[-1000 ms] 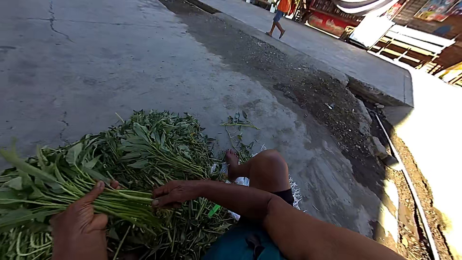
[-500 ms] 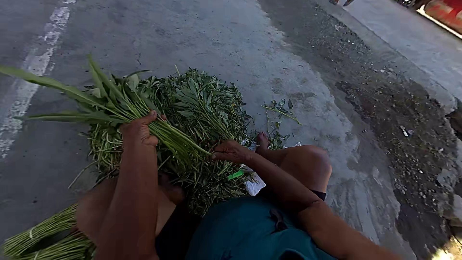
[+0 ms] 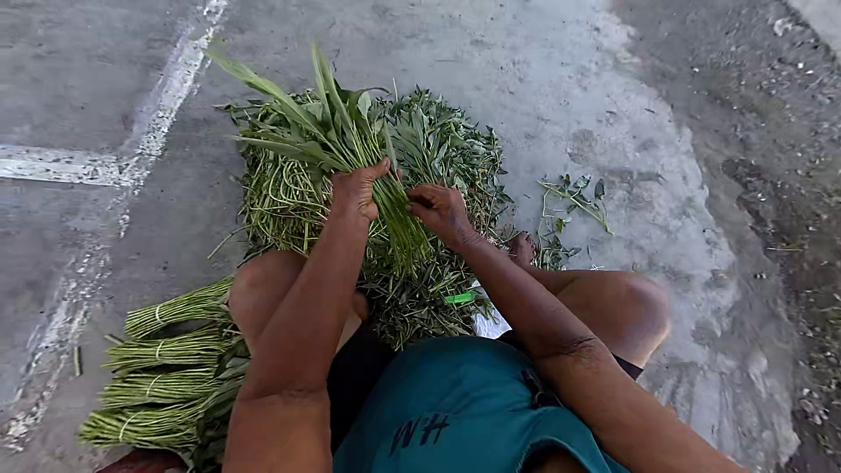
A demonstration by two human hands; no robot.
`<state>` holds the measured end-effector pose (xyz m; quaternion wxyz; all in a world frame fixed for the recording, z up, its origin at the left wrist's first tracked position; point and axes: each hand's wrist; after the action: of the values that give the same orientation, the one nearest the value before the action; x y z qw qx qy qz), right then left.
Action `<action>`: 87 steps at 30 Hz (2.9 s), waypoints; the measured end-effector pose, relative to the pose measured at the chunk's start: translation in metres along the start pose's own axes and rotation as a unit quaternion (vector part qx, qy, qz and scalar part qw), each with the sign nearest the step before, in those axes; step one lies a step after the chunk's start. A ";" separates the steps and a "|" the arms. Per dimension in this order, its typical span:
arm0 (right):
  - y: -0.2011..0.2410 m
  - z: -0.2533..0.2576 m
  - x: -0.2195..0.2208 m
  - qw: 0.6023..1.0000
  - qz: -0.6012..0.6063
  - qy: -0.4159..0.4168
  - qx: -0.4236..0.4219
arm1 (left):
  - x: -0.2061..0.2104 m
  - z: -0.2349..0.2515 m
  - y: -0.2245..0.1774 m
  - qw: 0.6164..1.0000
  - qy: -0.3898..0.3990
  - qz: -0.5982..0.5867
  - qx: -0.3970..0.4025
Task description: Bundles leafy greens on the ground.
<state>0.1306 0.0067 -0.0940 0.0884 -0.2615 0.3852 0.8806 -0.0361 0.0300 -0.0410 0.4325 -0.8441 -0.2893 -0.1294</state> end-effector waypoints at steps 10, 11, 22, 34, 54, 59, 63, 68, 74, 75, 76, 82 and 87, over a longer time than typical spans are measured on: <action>-0.016 -0.010 -0.029 0.996 -0.043 -0.068 0.039 | -0.008 0.007 0.002 0.999 -0.020 0.019 0.021; -0.018 -0.010 -0.031 0.995 -0.059 -0.067 0.046 | -0.007 0.006 0.002 0.999 -0.031 0.009 0.024; -0.014 -0.017 -0.028 0.999 -0.046 0.006 -0.024 | 0.008 0.005 0.018 0.998 -0.025 0.048 -0.020; -0.012 -0.013 -0.027 0.980 0.167 -0.047 0.095 | 0.006 -0.003 0.018 0.995 0.039 0.086 -0.030; -0.018 0.012 0.019 0.814 0.468 -0.165 0.304 | -0.014 -0.001 0.027 0.921 0.374 0.106 -0.032; -0.074 -0.020 0.033 0.855 0.347 -0.086 0.375 | -0.014 0.006 0.017 0.974 0.203 0.090 -0.036; -0.145 -0.046 0.021 0.888 0.072 0.002 0.453 | -0.009 0.019 0.011 0.999 0.013 0.038 -0.037; -0.192 -0.026 0.012 0.887 -0.111 0.087 0.440 | -0.006 0.028 0.009 0.997 0.016 0.064 -0.037; -0.221 -0.007 0.026 0.855 -0.233 0.170 0.430 | -0.005 0.031 0.006 0.997 0.023 0.061 -0.051; -0.224 -0.007 0.026 0.853 -0.236 0.159 0.438 | -0.006 0.031 0.006 0.997 0.021 0.064 -0.048; -0.227 -0.008 0.025 0.851 -0.236 0.148 0.445 | -0.006 0.029 0.006 0.996 0.017 0.069 -0.046; -0.235 -0.016 0.021 0.865 -0.274 0.177 0.380 | -0.014 0.029 0.007 0.996 0.027 0.082 -0.027; -0.232 -0.013 0.019 0.870 -0.287 0.226 0.331 | -0.013 0.024 0.005 0.996 0.028 0.081 -0.030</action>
<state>0.2021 0.1560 -0.2576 0.3293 -0.5079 0.5714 0.5542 -0.0441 0.0421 -0.0646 0.4243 -0.8733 -0.2039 -0.1258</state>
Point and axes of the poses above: each hand's wrist, its own z-axis towards the middle knuckle, its own x-axis out of the palm, y = z × x, and after that the axes turned 15 degrees about -x, right-handed
